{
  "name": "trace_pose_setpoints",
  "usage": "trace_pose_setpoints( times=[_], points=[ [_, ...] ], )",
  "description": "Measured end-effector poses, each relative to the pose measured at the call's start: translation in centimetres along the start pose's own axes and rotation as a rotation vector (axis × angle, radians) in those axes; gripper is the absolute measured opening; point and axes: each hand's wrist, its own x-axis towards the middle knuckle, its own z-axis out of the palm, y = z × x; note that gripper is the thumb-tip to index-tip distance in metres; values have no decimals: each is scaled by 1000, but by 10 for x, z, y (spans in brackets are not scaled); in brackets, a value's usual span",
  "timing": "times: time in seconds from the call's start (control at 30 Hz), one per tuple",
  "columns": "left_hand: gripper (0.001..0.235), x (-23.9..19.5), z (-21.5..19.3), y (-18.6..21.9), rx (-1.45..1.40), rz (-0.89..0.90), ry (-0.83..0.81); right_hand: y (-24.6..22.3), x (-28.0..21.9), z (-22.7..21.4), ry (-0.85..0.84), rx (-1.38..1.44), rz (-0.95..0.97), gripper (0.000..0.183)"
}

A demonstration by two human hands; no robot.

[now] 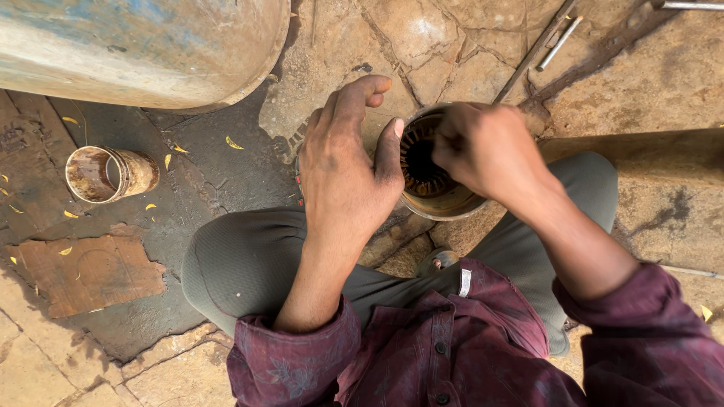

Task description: The person clears debris from a motor housing using a rod and then inserts insulation or wiring into the stator slots by hand.

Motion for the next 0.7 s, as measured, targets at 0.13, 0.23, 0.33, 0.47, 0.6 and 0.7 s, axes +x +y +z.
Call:
trace_pose_setpoints(
  times=[0.13, 0.23, 0.33, 0.47, 0.6, 0.7],
  points=[
    [37, 2, 8, -5, 7, -14, -90, -19, 21, -7, -49, -63, -37, 11],
    [36, 4, 17, -5, -22, 106, -161, -33, 22, -44, 29, -23, -80, 13],
    [38, 2, 23, -1, -102, 192, -237, -44, 11, -77, 99, 31, -64, 10],
    [17, 13, 34, 2, -154, 256, -215, -36, 1, -98, 148, 105, -144, 8],
    [17, 20, 45, 1, -210, 208, -160, -13, -4, -94, 248, 116, -157, 21],
    [15, 17, 54, 0, -266, 114, -261, 2, -6, -65, 442, 358, 154, 16]
  ],
)
